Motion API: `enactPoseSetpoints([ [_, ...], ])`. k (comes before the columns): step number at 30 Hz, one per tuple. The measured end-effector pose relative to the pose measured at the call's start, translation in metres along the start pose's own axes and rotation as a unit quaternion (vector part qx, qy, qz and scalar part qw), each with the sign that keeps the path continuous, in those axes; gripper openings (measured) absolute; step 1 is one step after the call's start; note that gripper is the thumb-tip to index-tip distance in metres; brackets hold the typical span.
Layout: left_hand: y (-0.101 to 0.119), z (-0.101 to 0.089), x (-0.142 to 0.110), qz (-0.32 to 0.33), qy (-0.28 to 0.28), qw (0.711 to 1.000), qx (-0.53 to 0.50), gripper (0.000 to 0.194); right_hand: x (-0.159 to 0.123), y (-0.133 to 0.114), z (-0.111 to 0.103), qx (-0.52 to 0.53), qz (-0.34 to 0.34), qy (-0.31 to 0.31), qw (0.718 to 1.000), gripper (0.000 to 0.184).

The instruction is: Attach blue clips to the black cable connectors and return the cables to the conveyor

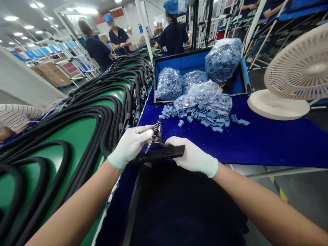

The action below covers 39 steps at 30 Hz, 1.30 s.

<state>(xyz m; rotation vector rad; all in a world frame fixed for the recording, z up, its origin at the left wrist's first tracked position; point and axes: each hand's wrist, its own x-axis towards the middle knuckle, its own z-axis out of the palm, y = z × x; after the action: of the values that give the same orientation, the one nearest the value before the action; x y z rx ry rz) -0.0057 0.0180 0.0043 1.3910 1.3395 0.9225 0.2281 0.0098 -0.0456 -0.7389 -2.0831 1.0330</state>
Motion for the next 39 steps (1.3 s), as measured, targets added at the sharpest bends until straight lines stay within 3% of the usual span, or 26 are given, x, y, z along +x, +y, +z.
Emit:
enactPoseSetpoints([
  [4,0.007,-0.001,-0.005,0.020,0.037,0.996,0.077,0.057,0.002,-0.006,-0.004,0.011,0.072,-0.011,0.997,0.025],
  [9,0.008,0.007,-0.009,0.015,0.063,0.996,0.064,0.055,0.005,-0.009,-0.011,0.016,0.097,-0.054,0.994,0.006],
  [12,0.010,0.012,-0.012,-0.002,0.063,0.998,0.024,0.056,0.006,-0.009,-0.013,0.013,0.088,-0.061,0.994,0.009],
  [20,0.025,0.020,-0.017,0.008,0.103,0.991,0.086,0.050,0.009,-0.007,-0.009,0.001,0.065,-0.069,0.995,0.019],
  [26,0.014,0.018,-0.015,0.001,0.106,0.991,0.085,0.052,0.015,-0.015,-0.008,-0.028,0.017,-0.072,0.997,0.022],
  [30,0.007,0.014,-0.011,-0.007,0.101,0.993,0.055,0.054,0.015,-0.012,-0.006,-0.072,0.054,-0.036,0.995,0.021],
  [34,0.008,0.013,-0.010,0.003,0.103,0.989,0.104,0.052,0.012,0.001,0.001,-0.046,0.063,-0.014,0.997,0.027],
  [39,0.006,0.012,-0.008,0.025,0.111,0.981,0.155,0.051,0.008,-0.002,0.000,-0.025,0.033,-0.042,0.998,0.026],
])
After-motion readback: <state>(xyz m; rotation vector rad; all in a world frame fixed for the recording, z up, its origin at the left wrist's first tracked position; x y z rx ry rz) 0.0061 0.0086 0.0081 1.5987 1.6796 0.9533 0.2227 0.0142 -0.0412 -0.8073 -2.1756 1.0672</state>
